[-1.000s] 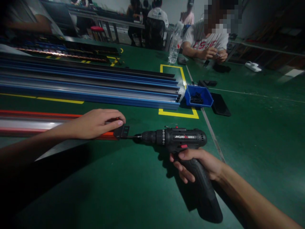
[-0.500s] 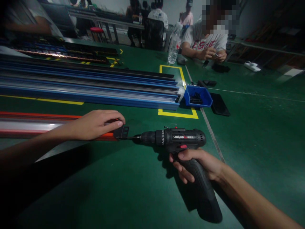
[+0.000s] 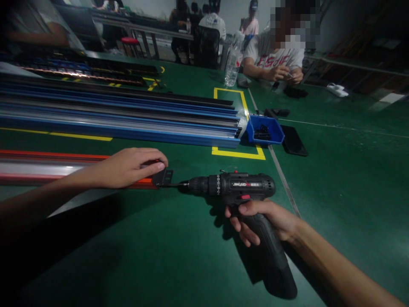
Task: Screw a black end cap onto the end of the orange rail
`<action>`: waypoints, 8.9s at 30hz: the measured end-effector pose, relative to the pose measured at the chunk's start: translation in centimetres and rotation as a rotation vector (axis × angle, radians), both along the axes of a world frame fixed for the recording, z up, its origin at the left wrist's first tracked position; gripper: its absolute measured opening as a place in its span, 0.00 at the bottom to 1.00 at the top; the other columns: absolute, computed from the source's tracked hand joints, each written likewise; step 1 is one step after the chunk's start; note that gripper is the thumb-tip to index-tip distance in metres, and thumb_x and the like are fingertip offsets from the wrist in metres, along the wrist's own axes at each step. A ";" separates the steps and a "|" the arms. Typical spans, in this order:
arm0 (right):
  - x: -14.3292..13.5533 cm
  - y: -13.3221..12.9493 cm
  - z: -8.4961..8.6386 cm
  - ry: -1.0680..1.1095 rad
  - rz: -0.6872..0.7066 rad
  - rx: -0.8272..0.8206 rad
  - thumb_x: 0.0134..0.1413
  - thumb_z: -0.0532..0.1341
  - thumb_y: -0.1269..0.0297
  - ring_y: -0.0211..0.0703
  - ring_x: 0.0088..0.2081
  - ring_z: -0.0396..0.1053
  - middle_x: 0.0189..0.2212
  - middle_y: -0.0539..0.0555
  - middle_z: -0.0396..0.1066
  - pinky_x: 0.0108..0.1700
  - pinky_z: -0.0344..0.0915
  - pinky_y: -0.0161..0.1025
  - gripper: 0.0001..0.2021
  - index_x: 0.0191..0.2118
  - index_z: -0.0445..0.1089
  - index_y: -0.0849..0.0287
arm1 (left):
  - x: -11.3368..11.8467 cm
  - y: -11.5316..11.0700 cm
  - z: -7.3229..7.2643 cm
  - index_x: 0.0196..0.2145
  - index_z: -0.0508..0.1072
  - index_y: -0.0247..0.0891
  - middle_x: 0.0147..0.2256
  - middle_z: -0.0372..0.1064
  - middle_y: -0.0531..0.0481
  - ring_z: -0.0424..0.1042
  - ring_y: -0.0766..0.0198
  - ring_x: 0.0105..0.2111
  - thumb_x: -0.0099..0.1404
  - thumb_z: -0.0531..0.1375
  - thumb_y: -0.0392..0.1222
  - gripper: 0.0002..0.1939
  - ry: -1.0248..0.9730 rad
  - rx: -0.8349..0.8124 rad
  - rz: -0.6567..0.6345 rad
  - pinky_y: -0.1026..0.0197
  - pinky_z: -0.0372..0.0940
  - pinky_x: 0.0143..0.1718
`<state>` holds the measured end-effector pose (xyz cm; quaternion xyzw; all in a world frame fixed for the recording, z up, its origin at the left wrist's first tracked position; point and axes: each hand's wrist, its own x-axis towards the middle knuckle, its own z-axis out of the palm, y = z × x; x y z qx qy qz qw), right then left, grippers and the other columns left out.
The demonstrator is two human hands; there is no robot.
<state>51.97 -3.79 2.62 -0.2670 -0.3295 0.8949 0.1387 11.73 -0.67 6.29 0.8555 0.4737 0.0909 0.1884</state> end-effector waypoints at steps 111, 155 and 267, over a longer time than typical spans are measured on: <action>0.1 -0.2 -0.1 0.008 -0.005 -0.019 0.62 0.65 0.62 0.29 0.18 0.65 0.27 0.48 0.72 0.29 0.72 0.32 0.12 0.44 0.76 0.67 | 0.0 0.0 0.1 0.47 0.76 0.43 0.45 0.76 0.49 0.74 0.58 0.42 0.77 0.48 0.58 0.23 -0.005 -0.014 0.002 0.58 0.61 0.41; 0.2 -0.2 -0.3 -0.009 -0.011 -0.010 0.62 0.64 0.62 0.30 0.17 0.66 0.26 0.49 0.71 0.29 0.72 0.33 0.13 0.45 0.77 0.67 | 0.0 0.0 0.0 0.47 0.76 0.43 0.45 0.76 0.49 0.73 0.58 0.42 0.77 0.47 0.59 0.23 -0.008 -0.016 0.001 0.58 0.60 0.41; 0.2 -0.2 -0.2 0.016 -0.017 -0.026 0.63 0.65 0.63 0.30 0.18 0.68 0.26 0.48 0.73 0.30 0.75 0.33 0.11 0.44 0.76 0.67 | 0.1 -0.1 0.1 0.47 0.77 0.43 0.44 0.76 0.49 0.73 0.57 0.42 0.77 0.48 0.59 0.23 -0.001 -0.013 0.013 0.58 0.61 0.41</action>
